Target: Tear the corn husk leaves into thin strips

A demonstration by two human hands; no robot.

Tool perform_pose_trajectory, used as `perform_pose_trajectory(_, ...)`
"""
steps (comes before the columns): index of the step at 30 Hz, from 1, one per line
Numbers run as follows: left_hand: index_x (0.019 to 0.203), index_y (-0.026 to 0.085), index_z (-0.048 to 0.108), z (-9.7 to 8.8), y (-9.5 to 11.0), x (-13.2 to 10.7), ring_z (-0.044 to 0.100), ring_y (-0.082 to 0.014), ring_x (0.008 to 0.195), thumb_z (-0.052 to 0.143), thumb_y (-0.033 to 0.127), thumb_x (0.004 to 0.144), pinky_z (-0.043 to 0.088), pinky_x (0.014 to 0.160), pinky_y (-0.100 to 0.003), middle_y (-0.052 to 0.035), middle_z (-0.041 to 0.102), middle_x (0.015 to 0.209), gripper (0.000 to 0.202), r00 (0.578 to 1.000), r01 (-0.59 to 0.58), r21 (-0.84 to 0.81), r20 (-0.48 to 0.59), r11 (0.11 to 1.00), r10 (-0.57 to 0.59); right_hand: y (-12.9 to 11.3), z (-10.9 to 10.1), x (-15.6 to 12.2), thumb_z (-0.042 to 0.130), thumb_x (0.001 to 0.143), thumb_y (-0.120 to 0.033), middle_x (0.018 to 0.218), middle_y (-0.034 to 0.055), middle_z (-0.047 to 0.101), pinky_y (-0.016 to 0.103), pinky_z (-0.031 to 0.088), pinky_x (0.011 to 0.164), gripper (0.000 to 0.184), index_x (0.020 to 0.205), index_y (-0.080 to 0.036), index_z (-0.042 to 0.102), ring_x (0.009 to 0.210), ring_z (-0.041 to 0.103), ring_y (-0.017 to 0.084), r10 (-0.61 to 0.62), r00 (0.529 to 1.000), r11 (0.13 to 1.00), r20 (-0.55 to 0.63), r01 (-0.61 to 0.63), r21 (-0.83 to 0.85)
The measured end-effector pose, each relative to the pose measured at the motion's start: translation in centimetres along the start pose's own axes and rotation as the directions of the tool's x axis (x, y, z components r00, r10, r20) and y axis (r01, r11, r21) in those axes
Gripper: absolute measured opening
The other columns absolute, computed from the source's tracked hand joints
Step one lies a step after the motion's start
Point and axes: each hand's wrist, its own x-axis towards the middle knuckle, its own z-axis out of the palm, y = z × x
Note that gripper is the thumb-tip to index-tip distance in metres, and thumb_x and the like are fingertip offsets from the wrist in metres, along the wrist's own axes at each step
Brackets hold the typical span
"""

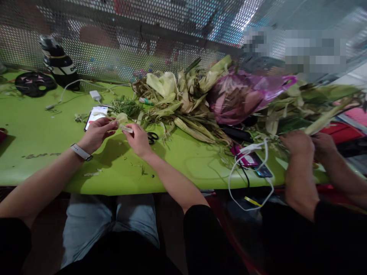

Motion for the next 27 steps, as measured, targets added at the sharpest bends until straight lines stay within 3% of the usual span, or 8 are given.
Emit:
perform_pose_trajectory(3,0.092,0.016,0.07,0.1,-0.2,0.0,0.064,-0.0103,0.07,0.083,0.025,0.068,0.054,0.064,-0.022,-0.0019,0.069,0.079,0.029,0.996,-0.09,0.119,-0.016,0.989,0.093,-0.2,-0.4,0.0,0.049,0.099,-0.04,0.094,0.0074,0.064,0.034,0.051,0.079,0.025,0.097,-0.02,0.065,0.086,0.061,0.019,-0.134,0.99,0.982,0.046,0.139,-0.131)
perform_pose_trajectory(7,0.092,0.014,0.071,0.0,-0.8,0.5,0.06,-0.0099,0.064,0.079,0.024,0.072,0.052,0.058,-0.022,-0.0023,0.068,0.075,0.024,0.98,-0.184,0.323,-0.011,0.928,0.198,-0.7,-1.0,0.1,0.047,0.1,-0.033,0.093,0.0084,0.063,0.034,0.05,0.08,0.026,0.098,-0.02,0.068,0.088,0.06,0.02,-0.217,0.968,0.928,0.129,0.245,-0.282)
perform_pose_trajectory(11,0.089,0.012,0.073,0.0,-0.8,0.6,0.06,-0.0124,0.062,0.077,0.022,0.073,0.051,0.057,-0.027,-0.0077,0.072,0.08,0.019,0.985,-0.175,0.468,0.079,0.866,0.157,-0.9,-1.8,0.6,0.052,0.098,-0.032,0.094,0.0085,0.063,0.036,0.05,0.084,0.021,0.094,-0.021,0.07,0.092,0.06,0.021,-0.267,0.959,0.899,0.091,0.282,-0.336)
perform_pose_trajectory(15,0.09,0.013,0.074,0.0,-0.3,0.1,0.065,-0.0168,0.071,0.073,0.022,0.075,0.054,0.069,-0.033,-0.0101,0.075,0.084,0.018,0.967,-0.213,0.53,0.235,0.821,0.099,-0.5,-2.1,1.1,0.053,0.097,-0.035,0.105,0.0099,0.066,0.04,0.047,0.094,0.021,0.091,-0.02,0.067,0.104,0.059,0.023,-0.279,0.958,0.922,0.066,0.287,-0.26)
perform_pose_trajectory(19,0.094,0.014,0.072,-0.1,0.0,-0.1,0.066,-0.0178,0.084,0.069,0.023,0.076,0.053,0.083,-0.035,-0.0089,0.074,0.091,0.021,0.924,-0.296,0.473,0.363,0.83,0.123,-0.3,-2.0,1.0,0.049,0.098,-0.045,0.092,0.0068,0.068,0.035,0.049,0.08,0.028,0.096,-0.02,0.061,0.086,0.062,0.02,-0.151,0.981,0.981,0.122,0.164,-0.103)
perform_pose_trajectory(22,0.1,0.015,0.07,0.0,0.1,-0.2,0.065,-0.0165,0.086,0.07,0.021,0.075,0.053,0.083,-0.032,-0.0074,0.073,0.093,0.025,0.899,-0.326,0.404,0.413,0.855,0.147,-0.5,-1.8,0.8,0.049,0.095,-0.056,0.089,0.0047,0.067,0.032,0.048,0.074,0.036,0.096,-0.021,0.059,0.079,0.062,0.018,-0.037,0.989,0.999,0.143,0.038,-0.003)
perform_pose_trajectory(27,0.103,0.016,0.068,0.4,0.3,-0.7,0.065,-0.0162,0.088,0.07,0.017,0.076,0.052,0.085,-0.032,-0.0059,0.07,0.095,0.027,0.925,-0.246,0.269,0.351,0.931,0.143,-0.1,-1.2,0.7,0.054,0.088,-0.064,0.083,0.0021,0.064,0.03,0.047,0.071,0.043,0.093,-0.021,0.056,0.074,0.06,0.016,0.093,0.984,0.975,0.154,-0.121,0.186)
